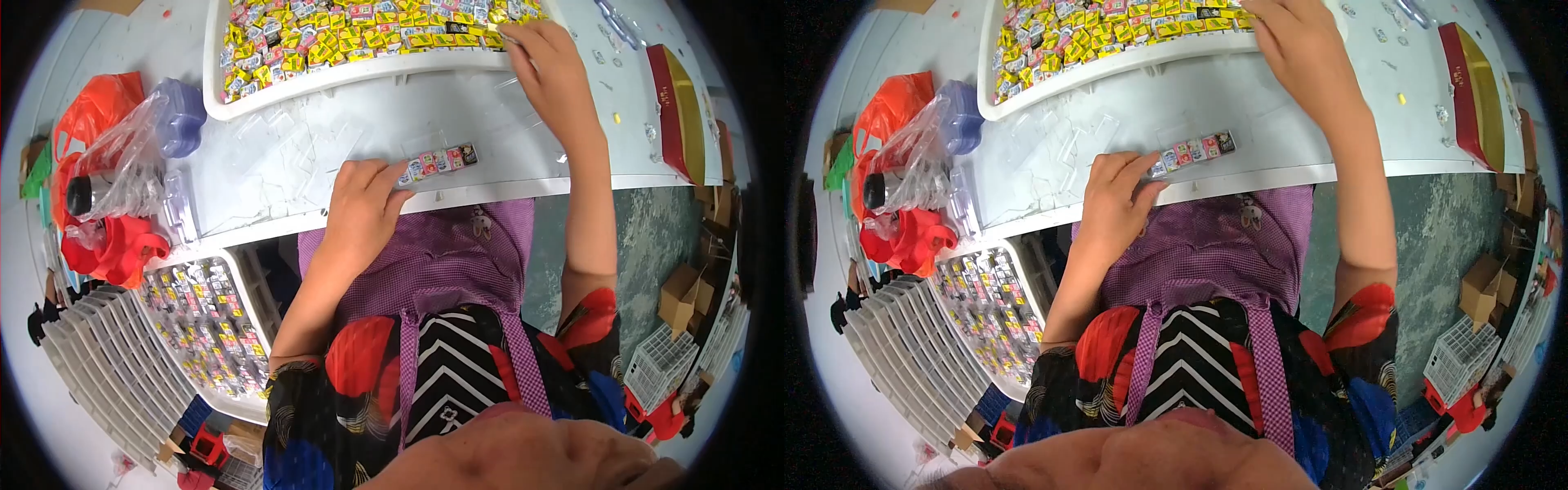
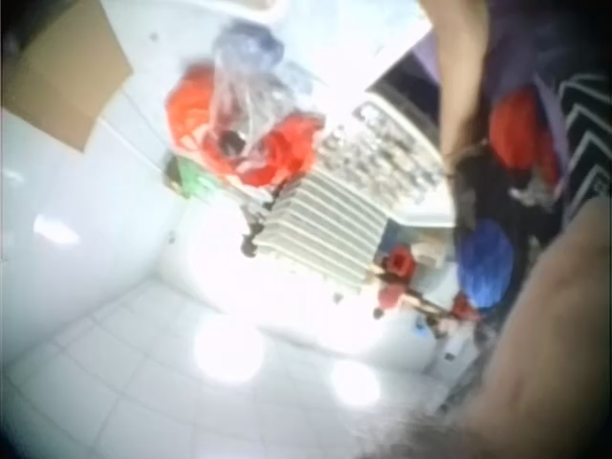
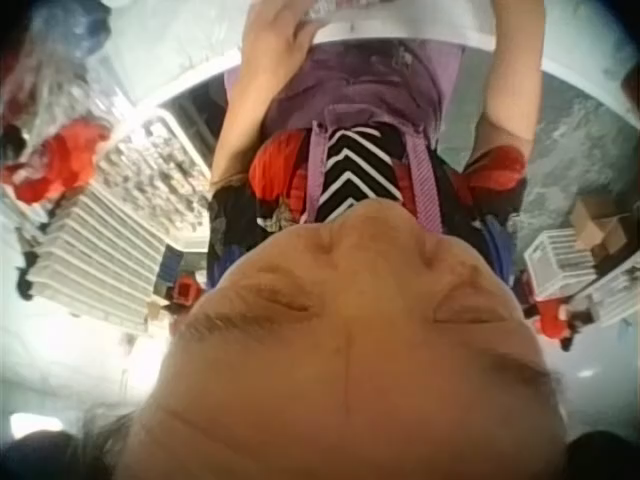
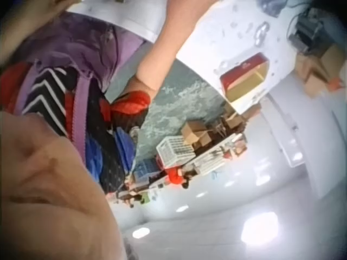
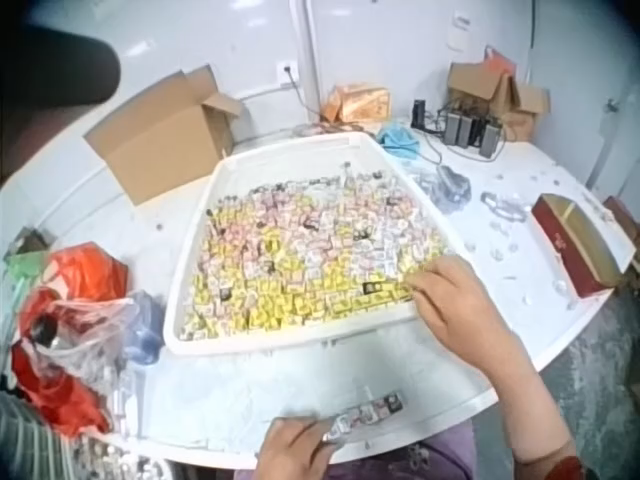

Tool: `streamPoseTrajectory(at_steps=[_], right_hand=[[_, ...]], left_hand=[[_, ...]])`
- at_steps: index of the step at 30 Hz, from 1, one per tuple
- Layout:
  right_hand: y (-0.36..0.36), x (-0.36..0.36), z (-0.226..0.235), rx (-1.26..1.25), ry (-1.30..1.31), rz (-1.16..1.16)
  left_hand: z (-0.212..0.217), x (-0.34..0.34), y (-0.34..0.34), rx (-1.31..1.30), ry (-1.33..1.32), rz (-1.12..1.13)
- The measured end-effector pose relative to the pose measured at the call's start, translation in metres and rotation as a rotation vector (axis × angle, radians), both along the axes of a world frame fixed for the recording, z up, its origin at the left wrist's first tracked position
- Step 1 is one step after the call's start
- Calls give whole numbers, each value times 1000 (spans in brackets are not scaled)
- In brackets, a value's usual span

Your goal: Sorting and arranging small colorful toy blocks or erasers into sets on a workbench.

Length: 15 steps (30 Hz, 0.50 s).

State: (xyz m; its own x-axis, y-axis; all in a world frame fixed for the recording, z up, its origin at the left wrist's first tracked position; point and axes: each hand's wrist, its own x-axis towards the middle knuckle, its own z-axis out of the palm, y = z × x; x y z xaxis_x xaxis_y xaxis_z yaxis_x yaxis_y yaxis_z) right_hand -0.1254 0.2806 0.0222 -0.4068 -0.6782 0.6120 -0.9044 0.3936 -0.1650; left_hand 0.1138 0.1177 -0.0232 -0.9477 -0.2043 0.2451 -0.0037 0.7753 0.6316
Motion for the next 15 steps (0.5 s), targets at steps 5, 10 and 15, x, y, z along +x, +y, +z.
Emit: streamPoseTrajectory(at_steps=[5,10,15], right_hand=[[-32,-28,24,324,-115,65],[-41,-35,33,513,-147,63],[-1,-19,24,108,-469,90]], left_hand=[[0,-3,-1,3,36,4],[5,-4,-4,35,30,-11],[12,-18,-9,248,65,13]])
